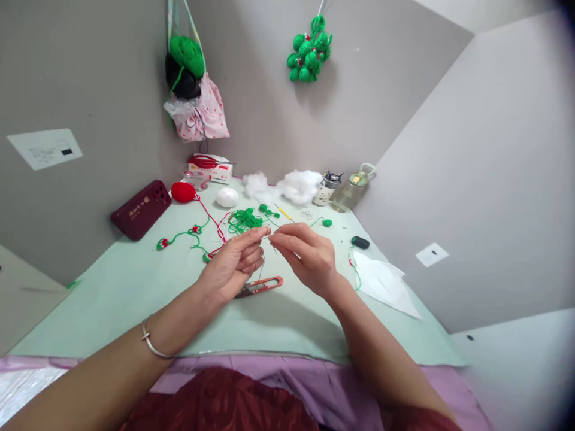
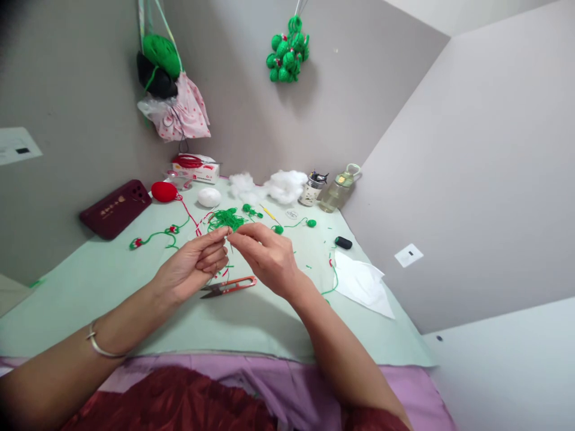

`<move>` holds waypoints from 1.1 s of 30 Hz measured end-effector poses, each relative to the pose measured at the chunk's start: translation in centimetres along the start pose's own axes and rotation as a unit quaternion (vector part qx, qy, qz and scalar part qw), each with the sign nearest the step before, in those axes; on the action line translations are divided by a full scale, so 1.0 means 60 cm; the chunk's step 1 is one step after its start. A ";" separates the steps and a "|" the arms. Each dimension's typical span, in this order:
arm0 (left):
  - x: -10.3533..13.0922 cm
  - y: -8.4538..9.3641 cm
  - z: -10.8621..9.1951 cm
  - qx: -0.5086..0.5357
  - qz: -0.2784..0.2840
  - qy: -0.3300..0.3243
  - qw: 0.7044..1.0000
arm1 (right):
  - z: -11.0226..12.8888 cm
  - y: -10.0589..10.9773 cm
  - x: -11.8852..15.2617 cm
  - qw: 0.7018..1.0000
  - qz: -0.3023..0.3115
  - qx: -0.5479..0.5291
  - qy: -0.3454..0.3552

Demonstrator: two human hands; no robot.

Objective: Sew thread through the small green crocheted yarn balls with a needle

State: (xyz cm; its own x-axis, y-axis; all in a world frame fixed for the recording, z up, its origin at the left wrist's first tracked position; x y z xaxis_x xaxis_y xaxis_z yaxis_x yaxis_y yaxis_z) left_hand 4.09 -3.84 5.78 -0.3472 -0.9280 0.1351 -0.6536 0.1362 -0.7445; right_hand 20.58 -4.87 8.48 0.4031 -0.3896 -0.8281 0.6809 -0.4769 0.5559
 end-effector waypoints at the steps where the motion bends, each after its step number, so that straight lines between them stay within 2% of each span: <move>1: 0.000 0.000 0.001 -0.006 0.007 -0.001 1.000 | 0.000 0.000 0.000 1.000 0.002 -0.001 -0.003; 4: -0.001 0.000 0.004 -0.042 0.030 -0.002 0.999 | 0.006 0.004 -0.006 0.999 -0.012 -0.039 -0.028; 6: -0.001 0.002 0.005 -0.072 0.040 0.001 0.997 | 0.009 0.011 -0.013 0.992 -0.039 -0.090 -0.075; 10: -0.001 0.013 0.006 -0.149 0.074 0.015 0.986 | -0.001 0.027 -0.026 0.952 -0.102 -0.200 -0.208; 13: 0.000 0.020 0.006 -0.224 0.124 0.039 0.966 | -0.019 0.037 -0.032 0.918 -0.117 -0.263 -0.272; 18: -0.002 0.030 0.004 -0.295 0.200 0.079 0.931 | -0.053 0.057 -0.035 0.876 -0.104 -0.298 -0.365; 23: -0.017 0.047 -0.019 -0.351 0.223 0.078 0.906 | -0.081 0.087 -0.030 0.858 -0.046 -0.320 -0.400; 26: -0.033 0.062 -0.041 -0.390 0.218 0.061 0.892 | -0.094 0.114 -0.029 0.840 -0.055 -0.357 -0.405; 28: -0.044 0.074 -0.055 -0.398 0.204 0.057 0.893 | -0.104 0.130 -0.027 0.808 -0.107 -0.411 -0.408; 30: -0.054 0.086 -0.066 -0.400 0.181 0.056 0.897 | -0.115 0.140 -0.022 0.761 -0.167 -0.469 -0.416; 33: -0.064 0.102 -0.077 -0.406 0.147 0.037 0.901 | -0.141 0.146 -0.008 0.704 -0.236 -0.509 -0.435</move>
State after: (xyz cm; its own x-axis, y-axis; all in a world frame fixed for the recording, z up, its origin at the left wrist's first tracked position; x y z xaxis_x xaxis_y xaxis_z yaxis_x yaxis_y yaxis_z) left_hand -1.67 2.16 3.71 -0.6104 -0.7886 0.0749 -0.7919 0.6097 -0.0348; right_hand 31.54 -2.18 13.14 -0.2411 -0.9232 -0.2992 0.8776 -0.0758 -0.4733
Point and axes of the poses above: each hand's wrist, its own x-axis away from the middle knuckle, its own y-axis out of the back of the hand, z = x × y, the point moved 1 cm from there along -x, towards the middle knuckle, and after that the axes turned 4 degrees about -z, right-handed, at the moved point
